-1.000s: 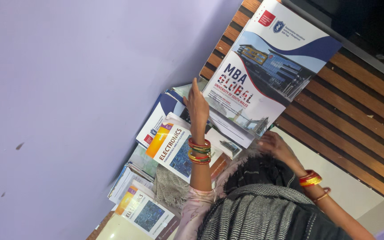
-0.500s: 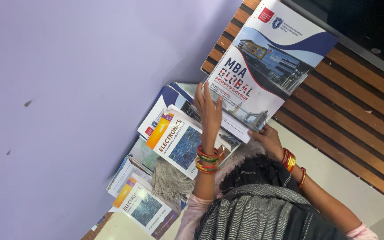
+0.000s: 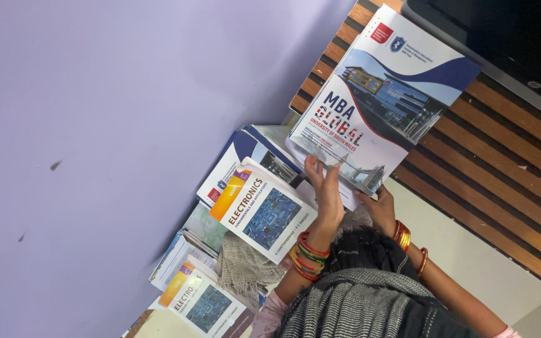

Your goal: The person organizes stacks of books and papers on a desk and then wipes the desk surface with a cloth.

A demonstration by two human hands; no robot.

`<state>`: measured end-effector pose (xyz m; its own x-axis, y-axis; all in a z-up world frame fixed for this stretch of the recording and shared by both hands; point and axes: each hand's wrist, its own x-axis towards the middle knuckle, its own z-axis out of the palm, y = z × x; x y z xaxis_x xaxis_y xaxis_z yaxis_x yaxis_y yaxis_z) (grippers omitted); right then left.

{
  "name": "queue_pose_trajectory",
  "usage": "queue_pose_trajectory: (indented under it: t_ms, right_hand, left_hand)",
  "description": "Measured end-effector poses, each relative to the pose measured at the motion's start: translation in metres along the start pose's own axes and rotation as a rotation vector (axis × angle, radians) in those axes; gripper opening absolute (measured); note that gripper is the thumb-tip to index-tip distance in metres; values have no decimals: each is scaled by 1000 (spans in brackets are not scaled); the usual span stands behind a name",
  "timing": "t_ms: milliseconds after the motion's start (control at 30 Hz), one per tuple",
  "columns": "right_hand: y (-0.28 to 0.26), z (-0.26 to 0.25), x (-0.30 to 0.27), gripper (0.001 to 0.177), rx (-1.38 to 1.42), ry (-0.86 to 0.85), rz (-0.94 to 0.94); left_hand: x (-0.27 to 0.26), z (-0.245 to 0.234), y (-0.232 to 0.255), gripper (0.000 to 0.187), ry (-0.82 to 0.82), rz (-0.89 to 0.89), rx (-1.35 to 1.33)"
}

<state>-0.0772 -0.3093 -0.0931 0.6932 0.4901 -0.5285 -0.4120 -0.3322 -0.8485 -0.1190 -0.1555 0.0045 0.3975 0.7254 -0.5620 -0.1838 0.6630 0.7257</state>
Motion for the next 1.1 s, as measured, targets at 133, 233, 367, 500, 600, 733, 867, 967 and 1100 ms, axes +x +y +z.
queue_pose_trajectory:
  t_ms: [133,233,367,500,600,733,867,967,1100]
  right_hand:
    - [-8,6,1,36,28,31,174]
    - [-24,8,-3,37,141,13,249]
    - [-36,22,-3,33,469,-1,400]
    - [-18,15,0,35,-83,-38,470]
    - [-11,27,-6,27,73,31,294]
    - [-18,38,-27,27,139,100,77]
    - [-36,46,-35,23,29,130,-27]
    - [-52,47,-59,26,478,43,8]
    - [-69,47,-89,28,617,34,90]
  left_hand:
    - [8,-3,11,87,86,-108,-109]
    - [11,-11,9,83,80,-189,-11]
    - [32,-27,4,66,77,-270,-86]
    - [44,-37,-4,39,-4,-301,-163]
    - [42,-40,2,37,24,-378,-177]
    - [41,-47,12,34,-79,-408,-308]
    - [39,-45,21,36,-122,-401,-349]
    - [37,-48,25,40,-209,-390,-367]
    - [45,-41,37,50,-250,-401,-361]
